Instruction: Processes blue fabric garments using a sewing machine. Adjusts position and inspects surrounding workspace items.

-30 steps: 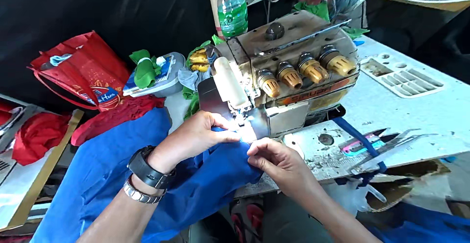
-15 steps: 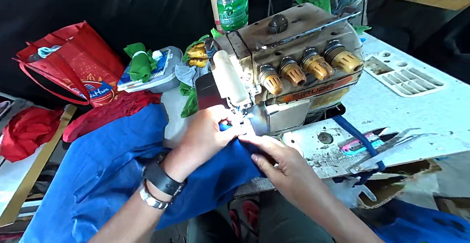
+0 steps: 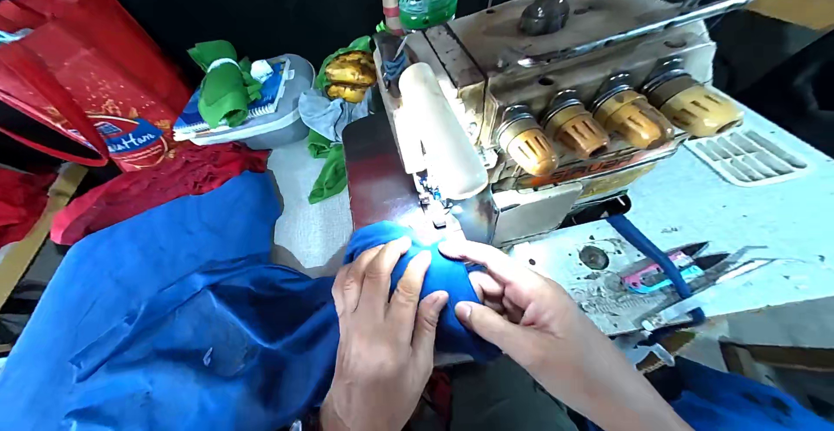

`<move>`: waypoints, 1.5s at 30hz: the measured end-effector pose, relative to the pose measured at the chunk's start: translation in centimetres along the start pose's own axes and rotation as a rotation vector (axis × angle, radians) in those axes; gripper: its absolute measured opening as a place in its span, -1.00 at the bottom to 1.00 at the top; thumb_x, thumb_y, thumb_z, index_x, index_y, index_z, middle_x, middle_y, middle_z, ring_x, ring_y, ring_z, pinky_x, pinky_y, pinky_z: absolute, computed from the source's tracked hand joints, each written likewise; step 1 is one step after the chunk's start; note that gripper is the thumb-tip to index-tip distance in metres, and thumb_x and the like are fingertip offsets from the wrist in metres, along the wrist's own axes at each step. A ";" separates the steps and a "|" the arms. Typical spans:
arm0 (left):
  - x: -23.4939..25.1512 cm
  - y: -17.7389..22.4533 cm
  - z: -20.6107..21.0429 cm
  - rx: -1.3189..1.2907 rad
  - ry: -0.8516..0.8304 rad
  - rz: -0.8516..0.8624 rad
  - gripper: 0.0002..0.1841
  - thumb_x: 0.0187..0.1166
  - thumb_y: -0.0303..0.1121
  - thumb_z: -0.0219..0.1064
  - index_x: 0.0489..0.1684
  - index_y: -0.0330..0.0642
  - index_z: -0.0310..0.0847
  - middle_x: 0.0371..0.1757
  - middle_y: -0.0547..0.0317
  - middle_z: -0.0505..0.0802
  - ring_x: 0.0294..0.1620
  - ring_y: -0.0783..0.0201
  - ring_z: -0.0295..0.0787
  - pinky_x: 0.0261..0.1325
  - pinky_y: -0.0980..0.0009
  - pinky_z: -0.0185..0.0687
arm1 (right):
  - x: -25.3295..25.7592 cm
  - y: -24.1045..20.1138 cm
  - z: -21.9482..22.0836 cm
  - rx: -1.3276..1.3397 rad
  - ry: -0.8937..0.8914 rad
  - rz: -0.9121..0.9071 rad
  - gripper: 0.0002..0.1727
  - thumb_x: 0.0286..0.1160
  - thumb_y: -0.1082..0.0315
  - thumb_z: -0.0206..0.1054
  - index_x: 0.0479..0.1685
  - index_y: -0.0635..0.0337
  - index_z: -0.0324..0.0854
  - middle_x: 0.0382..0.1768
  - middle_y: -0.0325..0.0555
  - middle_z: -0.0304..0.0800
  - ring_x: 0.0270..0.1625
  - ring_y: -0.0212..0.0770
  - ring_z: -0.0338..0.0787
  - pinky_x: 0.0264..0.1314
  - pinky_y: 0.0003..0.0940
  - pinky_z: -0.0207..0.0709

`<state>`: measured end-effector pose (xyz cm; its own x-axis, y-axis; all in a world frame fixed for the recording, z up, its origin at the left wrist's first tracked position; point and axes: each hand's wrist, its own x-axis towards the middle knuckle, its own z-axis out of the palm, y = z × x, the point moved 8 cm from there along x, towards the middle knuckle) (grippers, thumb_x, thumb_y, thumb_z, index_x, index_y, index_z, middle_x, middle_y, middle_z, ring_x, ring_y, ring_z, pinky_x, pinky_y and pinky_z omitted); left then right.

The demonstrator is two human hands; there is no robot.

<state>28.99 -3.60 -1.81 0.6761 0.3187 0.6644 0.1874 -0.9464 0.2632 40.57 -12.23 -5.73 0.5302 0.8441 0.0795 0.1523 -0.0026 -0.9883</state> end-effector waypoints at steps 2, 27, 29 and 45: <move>0.8 -0.4 0.3 -0.047 -0.054 0.067 -0.62 0.81 -0.05 0.11 0.24 -0.07 0.73 0.35 0.11 0.73 0.54 0.22 0.47 0.67 0.24 0.19 | 0.0 0.0 -0.1 0.122 -0.020 0.039 -0.47 0.52 0.30 0.30 0.54 -0.06 0.52 -0.31 -0.40 0.87 -0.30 -0.54 0.82 -0.27 -0.66 0.68; 5.1 -2.4 0.3 -0.173 -0.136 0.069 -0.70 0.62 -0.25 0.32 0.08 -0.23 0.84 0.24 0.01 0.81 0.37 0.12 0.65 0.51 0.17 0.43 | 0.0 0.3 -1.0 0.177 0.175 -0.045 -0.56 0.84 0.16 0.03 0.61 -0.02 0.38 -0.29 -0.24 0.85 -0.36 -0.33 0.89 -0.31 -0.45 0.82; 5.0 -1.9 0.1 -0.152 -0.150 0.092 -0.69 0.66 -0.28 0.28 0.15 -0.28 0.80 0.29 -0.05 0.80 0.40 0.08 0.66 0.54 0.12 0.42 | -0.5 -0.2 -0.8 0.162 0.177 -0.083 -0.49 0.71 0.36 0.22 0.62 0.00 0.33 -0.28 -0.25 0.85 -0.40 -0.33 0.87 -0.35 -0.45 0.82; -1.3 -1.5 0.1 -0.025 0.321 0.234 -0.67 0.51 -0.35 0.39 0.20 -0.03 0.49 0.17 0.10 0.60 0.37 0.10 0.48 0.67 0.17 0.15 | -0.1 -1.3 -0.1 0.507 0.141 -0.001 -0.51 0.59 0.65 0.16 0.47 0.11 0.33 -0.39 -0.13 0.78 -0.51 -0.30 0.82 -0.45 -0.45 0.77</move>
<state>27.90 -2.62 -3.19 0.4410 0.0983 0.8921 0.0344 -0.9951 0.0927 40.36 -12.38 -4.46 0.6426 0.7636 0.0628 -0.2512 0.2874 -0.9243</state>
